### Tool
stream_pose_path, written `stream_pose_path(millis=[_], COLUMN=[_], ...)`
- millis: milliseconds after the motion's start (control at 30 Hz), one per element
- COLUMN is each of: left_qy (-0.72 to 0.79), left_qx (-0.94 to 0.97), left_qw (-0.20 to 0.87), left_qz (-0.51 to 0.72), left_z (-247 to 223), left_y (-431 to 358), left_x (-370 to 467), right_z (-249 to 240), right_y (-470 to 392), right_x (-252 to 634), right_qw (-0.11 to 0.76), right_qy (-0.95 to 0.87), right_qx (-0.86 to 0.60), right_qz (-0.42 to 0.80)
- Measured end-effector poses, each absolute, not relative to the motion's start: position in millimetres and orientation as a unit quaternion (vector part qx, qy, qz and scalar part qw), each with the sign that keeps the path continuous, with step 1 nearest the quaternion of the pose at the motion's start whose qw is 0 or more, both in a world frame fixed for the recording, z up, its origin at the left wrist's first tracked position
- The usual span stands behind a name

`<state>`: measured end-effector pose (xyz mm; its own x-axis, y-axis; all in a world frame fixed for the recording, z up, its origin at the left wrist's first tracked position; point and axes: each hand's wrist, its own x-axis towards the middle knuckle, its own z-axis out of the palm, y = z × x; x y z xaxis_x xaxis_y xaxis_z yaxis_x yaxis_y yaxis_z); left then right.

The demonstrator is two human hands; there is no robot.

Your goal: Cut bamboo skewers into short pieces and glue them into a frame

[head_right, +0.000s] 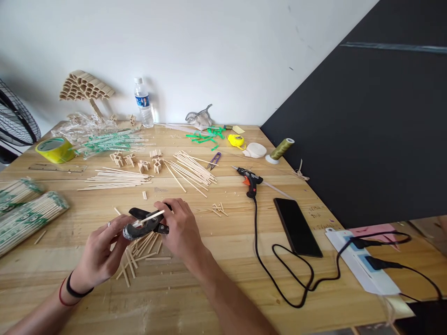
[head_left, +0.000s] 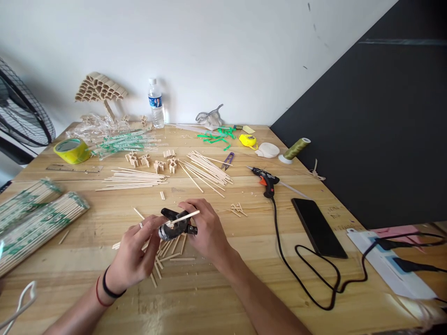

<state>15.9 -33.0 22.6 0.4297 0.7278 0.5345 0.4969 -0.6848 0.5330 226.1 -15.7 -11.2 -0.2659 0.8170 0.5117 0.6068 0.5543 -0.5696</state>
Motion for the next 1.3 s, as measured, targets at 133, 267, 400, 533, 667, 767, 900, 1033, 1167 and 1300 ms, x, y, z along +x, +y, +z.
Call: stream_pose_path(millis=[133,267,400,533,667,767,900,1033,1167,1300], left_qy=[0.38,0.384,0.396,0.403,0.408,0.42,0.428,0.425,0.435,0.442], left_qx=[0.83,0.825,0.821,0.817,0.815,0.811,0.807,0.803,0.79,0.777], left_qw=[0.15,0.154,0.142,0.125,0.115,0.105,0.107,0.133,0.162,0.19], left_qz=[0.381,0.385,0.386,0.393,0.396,0.394,0.392,0.397,0.401,0.406], left_z=[21.2,21.0,22.5,23.7,23.4,22.4,22.0,22.7,24.2,25.7], left_y=[-34.2,-34.1,-33.7,-35.2,-37.7,-38.6,-38.0,-37.0,-36.5,-36.8], left_x=[15.1,16.3,18.1,17.7,16.5,16.0,15.8,15.5,16.2,17.3], right_z=[-11.5,-11.7,-11.1,-10.9,-10.8,-10.4,-11.1,-12.2,-11.1,-9.2], right_y=[-15.3,-16.1,-18.0,-19.7,-20.7,-21.1,-22.1,-23.8,-25.3,-25.9], right_x=[225.4,223.7,221.4,219.2,217.4,216.7,216.6,215.7,214.5,214.3], right_qw=[0.397,0.398,0.398,0.398,0.403,0.399,0.378,0.352,0.328,0.309], right_qy=[-0.788,-0.789,-0.788,-0.787,-0.785,-0.783,-0.785,-0.782,-0.771,-0.762], right_qx=[-0.452,-0.447,-0.448,-0.451,-0.451,-0.459,-0.475,-0.5,-0.527,-0.553], right_qz=[0.13,0.135,0.142,0.138,0.131,0.129,0.126,0.121,0.143,0.137])
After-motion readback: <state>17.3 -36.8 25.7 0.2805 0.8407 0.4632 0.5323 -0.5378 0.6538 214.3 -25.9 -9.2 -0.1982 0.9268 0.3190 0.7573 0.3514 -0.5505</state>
